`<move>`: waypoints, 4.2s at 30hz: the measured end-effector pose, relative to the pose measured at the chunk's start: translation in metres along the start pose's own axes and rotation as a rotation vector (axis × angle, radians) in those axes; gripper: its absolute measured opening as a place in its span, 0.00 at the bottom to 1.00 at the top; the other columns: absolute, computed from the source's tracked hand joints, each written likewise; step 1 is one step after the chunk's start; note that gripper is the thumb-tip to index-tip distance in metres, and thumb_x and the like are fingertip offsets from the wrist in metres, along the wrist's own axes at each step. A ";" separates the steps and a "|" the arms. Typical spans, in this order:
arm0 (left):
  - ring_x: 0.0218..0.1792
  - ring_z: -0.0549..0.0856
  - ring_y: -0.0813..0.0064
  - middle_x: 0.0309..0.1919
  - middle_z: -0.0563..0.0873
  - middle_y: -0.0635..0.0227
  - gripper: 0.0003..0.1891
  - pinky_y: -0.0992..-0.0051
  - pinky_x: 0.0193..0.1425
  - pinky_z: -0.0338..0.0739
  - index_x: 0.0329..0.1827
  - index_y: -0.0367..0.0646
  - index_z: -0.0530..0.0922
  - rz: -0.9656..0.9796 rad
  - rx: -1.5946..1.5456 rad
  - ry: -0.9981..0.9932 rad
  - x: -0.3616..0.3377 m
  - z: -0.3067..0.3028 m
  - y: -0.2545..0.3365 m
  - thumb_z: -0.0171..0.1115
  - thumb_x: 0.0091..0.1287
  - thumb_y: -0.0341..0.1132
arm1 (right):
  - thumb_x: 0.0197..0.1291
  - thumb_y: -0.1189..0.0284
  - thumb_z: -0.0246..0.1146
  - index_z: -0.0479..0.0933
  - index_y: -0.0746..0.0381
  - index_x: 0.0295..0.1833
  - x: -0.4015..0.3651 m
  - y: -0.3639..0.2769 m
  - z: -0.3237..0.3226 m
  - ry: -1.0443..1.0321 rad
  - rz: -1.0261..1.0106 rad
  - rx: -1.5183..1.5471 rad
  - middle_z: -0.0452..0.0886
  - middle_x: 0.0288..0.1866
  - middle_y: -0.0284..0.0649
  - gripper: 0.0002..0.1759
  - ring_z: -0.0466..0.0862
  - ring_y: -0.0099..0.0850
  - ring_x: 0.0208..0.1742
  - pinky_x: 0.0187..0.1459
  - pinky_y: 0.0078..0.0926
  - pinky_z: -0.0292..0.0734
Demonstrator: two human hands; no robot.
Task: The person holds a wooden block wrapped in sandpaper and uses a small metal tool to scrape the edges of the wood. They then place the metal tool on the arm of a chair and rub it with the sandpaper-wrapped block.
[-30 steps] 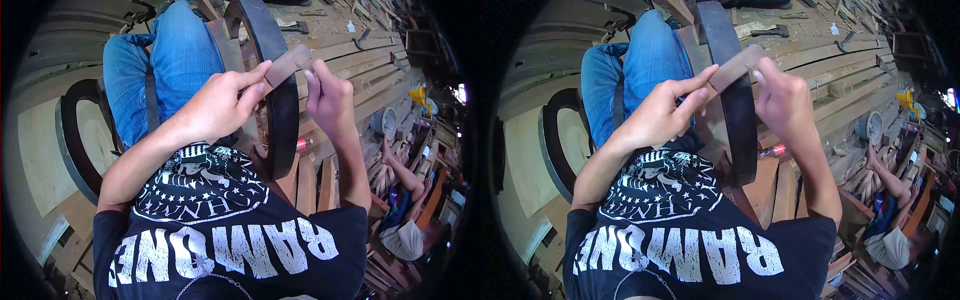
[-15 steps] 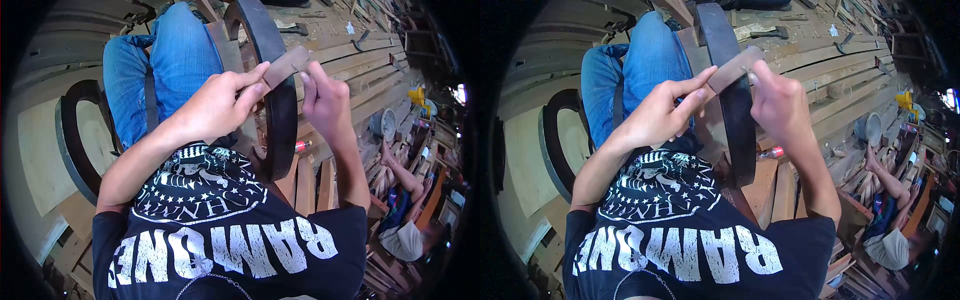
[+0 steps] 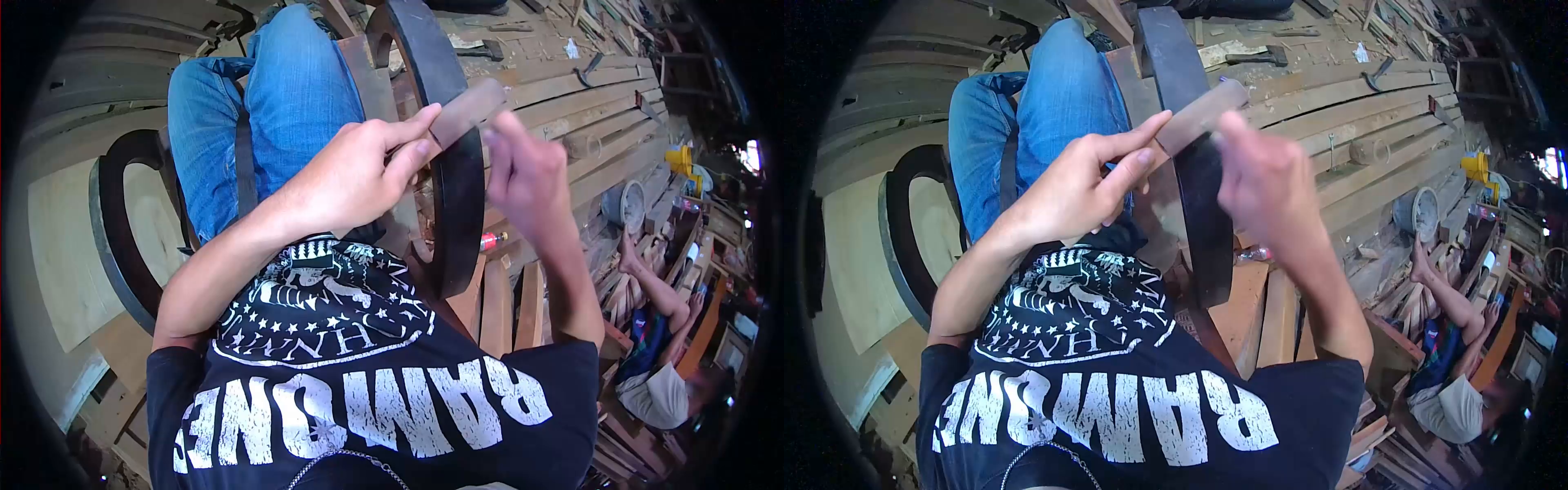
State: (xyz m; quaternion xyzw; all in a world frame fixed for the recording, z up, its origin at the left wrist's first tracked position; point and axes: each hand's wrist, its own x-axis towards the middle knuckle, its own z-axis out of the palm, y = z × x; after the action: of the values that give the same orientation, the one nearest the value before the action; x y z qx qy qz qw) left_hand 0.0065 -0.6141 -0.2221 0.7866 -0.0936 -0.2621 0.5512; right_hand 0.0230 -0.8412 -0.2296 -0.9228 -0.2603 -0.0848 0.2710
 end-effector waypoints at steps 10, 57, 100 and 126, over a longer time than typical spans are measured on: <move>0.18 0.73 0.88 0.29 0.80 0.73 0.26 0.82 0.22 0.71 0.81 0.46 0.63 0.058 0.030 0.002 0.000 -0.001 -0.004 0.50 0.82 0.34 | 0.67 0.78 0.60 0.73 0.62 0.42 0.001 0.000 0.002 -0.013 0.001 0.051 0.73 0.21 0.52 0.02 0.78 0.51 0.23 0.25 0.44 0.69; 0.18 0.74 0.88 0.29 0.80 0.74 0.25 0.82 0.23 0.72 0.81 0.47 0.65 0.048 0.009 0.026 0.000 0.002 -0.006 0.51 0.81 0.35 | 0.74 0.71 0.58 0.70 0.63 0.37 -0.002 0.017 0.010 -0.059 0.026 -0.012 0.75 0.20 0.52 0.10 0.80 0.56 0.25 0.26 0.53 0.71; 0.24 0.77 0.84 0.27 0.83 0.69 0.25 0.77 0.32 0.76 0.79 0.43 0.67 0.085 0.087 0.067 0.000 0.003 -0.005 0.52 0.79 0.34 | 0.71 0.74 0.59 0.72 0.63 0.39 -0.006 0.008 0.014 -0.091 0.060 -0.023 0.79 0.23 0.51 0.07 0.82 0.54 0.26 0.27 0.51 0.73; 0.55 0.87 0.70 0.50 0.89 0.46 0.27 0.69 0.59 0.78 0.77 0.40 0.68 0.080 0.136 0.050 0.000 0.004 -0.004 0.59 0.77 0.36 | 0.74 0.73 0.58 0.75 0.65 0.39 -0.009 0.004 0.012 -0.082 0.104 0.107 0.79 0.22 0.48 0.09 0.80 0.43 0.21 0.27 0.37 0.73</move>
State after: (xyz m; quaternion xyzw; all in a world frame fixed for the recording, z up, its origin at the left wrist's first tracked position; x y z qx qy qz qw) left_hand 0.0034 -0.6156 -0.2269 0.8241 -0.1289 -0.2132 0.5088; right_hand 0.0176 -0.8412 -0.2444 -0.9220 -0.2272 -0.0190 0.3129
